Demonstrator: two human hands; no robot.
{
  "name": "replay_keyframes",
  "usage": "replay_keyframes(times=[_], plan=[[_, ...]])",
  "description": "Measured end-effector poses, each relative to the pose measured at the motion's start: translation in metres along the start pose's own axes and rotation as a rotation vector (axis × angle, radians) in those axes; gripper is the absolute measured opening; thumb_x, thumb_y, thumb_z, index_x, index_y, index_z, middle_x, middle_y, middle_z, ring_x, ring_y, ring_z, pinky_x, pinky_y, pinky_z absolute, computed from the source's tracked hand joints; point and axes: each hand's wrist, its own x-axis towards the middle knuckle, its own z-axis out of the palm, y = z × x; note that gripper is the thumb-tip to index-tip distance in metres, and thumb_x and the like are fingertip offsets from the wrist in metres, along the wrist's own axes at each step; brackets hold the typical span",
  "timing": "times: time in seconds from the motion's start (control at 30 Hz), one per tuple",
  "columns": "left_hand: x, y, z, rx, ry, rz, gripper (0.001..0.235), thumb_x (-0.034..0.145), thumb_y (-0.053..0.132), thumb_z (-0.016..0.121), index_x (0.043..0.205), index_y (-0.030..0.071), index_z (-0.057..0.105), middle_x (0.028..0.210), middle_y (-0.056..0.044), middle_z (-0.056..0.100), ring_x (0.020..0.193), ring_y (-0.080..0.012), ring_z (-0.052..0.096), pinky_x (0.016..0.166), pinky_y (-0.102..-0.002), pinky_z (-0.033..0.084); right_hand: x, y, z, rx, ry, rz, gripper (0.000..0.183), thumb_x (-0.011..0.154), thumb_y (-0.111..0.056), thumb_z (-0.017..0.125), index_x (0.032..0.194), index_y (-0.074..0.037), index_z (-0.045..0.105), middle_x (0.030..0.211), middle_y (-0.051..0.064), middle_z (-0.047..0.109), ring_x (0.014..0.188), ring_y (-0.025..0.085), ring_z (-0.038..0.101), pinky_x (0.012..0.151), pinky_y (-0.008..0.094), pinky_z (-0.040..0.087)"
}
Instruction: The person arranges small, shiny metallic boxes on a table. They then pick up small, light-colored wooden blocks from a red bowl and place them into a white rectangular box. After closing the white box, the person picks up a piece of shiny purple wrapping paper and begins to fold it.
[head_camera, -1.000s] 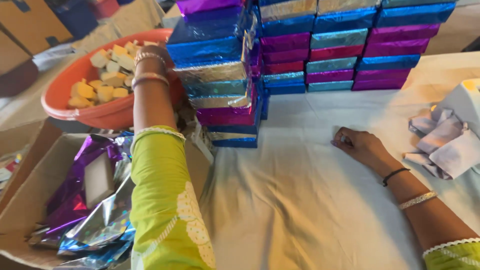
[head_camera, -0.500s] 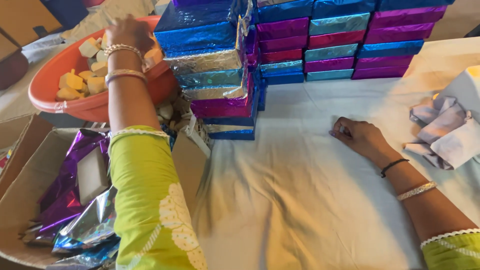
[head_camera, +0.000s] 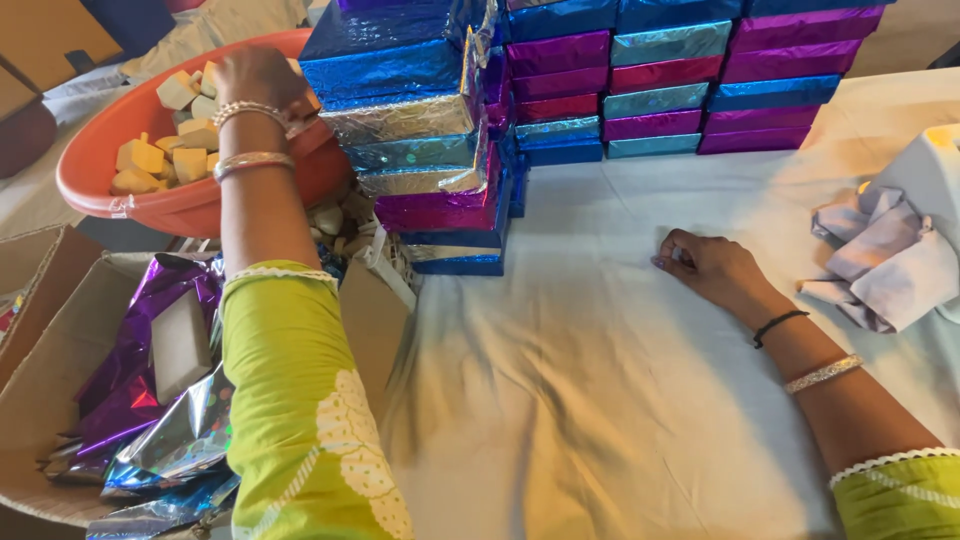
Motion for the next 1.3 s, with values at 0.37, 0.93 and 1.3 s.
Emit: replay_keyframes(times=[0.37,0.93,1.3], plan=[[0.055,-0.050,0.031,-0.262,-0.397,-0.041,0.058,0.080,0.057,0.070,0.132,0.034,0.060,0.135,-0.011,0.069,0.117,-0.0372,0.066,0.093,-0.058,0.052,-0.001,-0.002,-0.004,0.069,0.009,-0.005,0.030,0.094,-0.045,0.064,0.105,-0.017,0.065,0.080,0.008,0.072,0.076,0.029,0.070,0.069,0.043,0.054],[0.013,-0.033,0.026,0.174,-0.167,0.019,0.043,0.088,0.048,0.071,0.120,0.020,0.080,0.128,-0.009,0.077,0.118,-0.0315,0.077,0.101,-0.050,0.057,-0.004,-0.006,-0.005,0.041,0.001,-0.014,0.031,0.096,-0.046,0.063,0.102,-0.016,0.066,0.079,0.008,0.072,0.074,0.029,0.070,0.068,0.043,0.054],[0.062,-0.046,0.035,-0.056,-0.409,-0.193,0.055,0.084,0.064,0.071,0.121,0.023,0.077,0.128,-0.007,0.074,0.116,-0.0304,0.069,0.099,-0.048,0.051,-0.005,-0.010,-0.008,0.059,0.013,-0.020,0.028,0.095,-0.043,0.063,0.104,-0.016,0.065,0.081,0.008,0.072,0.073,0.029,0.069,0.066,0.043,0.053]])
